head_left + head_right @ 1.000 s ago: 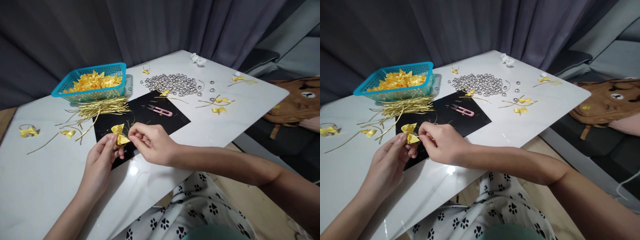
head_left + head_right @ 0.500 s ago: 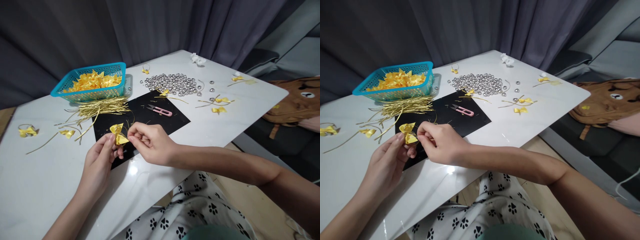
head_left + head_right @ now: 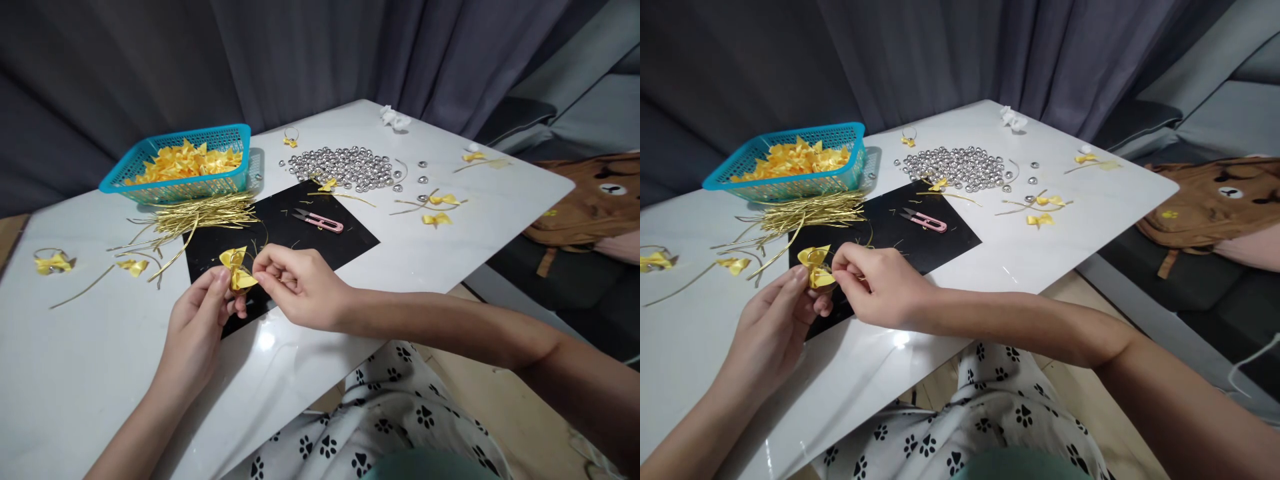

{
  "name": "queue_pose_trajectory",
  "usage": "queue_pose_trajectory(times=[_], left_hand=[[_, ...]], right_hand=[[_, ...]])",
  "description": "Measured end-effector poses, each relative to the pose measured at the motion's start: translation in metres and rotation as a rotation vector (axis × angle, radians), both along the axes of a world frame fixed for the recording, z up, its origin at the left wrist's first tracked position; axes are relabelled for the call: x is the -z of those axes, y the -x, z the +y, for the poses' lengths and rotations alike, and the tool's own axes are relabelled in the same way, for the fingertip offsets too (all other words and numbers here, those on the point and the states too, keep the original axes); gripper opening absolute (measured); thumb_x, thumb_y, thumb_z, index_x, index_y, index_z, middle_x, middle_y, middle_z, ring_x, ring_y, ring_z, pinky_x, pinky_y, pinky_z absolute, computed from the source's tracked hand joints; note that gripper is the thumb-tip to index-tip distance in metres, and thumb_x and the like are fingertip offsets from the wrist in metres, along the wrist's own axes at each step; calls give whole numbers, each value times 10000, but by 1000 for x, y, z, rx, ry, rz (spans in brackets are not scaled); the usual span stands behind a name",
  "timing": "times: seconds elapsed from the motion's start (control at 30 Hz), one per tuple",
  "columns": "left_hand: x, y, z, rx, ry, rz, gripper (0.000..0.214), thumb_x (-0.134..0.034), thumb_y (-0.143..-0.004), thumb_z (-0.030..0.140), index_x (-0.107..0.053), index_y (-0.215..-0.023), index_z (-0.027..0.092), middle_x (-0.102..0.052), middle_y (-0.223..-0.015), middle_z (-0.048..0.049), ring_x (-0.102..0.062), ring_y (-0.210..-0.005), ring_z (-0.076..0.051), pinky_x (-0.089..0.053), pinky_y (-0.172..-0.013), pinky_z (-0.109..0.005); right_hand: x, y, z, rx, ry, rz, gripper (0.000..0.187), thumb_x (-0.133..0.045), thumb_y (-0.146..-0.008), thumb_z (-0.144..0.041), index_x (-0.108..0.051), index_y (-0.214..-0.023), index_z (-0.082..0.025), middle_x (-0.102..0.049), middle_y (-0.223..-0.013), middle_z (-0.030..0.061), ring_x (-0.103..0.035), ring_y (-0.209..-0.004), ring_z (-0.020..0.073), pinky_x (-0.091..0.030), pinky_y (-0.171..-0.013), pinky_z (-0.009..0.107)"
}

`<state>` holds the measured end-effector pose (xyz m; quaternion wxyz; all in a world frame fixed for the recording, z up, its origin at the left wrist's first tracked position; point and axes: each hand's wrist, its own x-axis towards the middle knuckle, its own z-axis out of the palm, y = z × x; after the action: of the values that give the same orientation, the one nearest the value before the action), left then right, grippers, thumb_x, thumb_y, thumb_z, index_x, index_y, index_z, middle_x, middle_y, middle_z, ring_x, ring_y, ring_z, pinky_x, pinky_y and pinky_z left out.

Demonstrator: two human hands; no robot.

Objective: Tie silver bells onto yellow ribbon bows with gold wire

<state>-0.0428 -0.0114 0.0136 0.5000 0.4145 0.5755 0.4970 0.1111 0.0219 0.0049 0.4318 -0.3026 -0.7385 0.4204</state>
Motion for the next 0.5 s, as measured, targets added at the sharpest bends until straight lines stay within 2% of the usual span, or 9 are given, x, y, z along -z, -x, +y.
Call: queue_pose_trajectory(times=[0.27,0.5], left_hand=[[-2,-1,-1,-16,-15,-22,315,-732,-663,472,-592,-625,192,-519,-574,41,-472,-523,-82,-428,-499,-160],[-3,0,-2,27,-8,-41,274,-686,-746,414,-574,-638,189,-534,-553,44,-475,-525,-78,-419,-531,-156]], right_hand=[[-7,1,0,-84,305,76,87,-500,-826,-149,-450,-756,-157,-369,-574,-81,-293,-449,23,-236,-426,152],[-5,2,3,-137,416,176,78,-514,-825,-169,-469,-765,-146,-401,-605,-66,-343,-516,44,-270,-474,164]])
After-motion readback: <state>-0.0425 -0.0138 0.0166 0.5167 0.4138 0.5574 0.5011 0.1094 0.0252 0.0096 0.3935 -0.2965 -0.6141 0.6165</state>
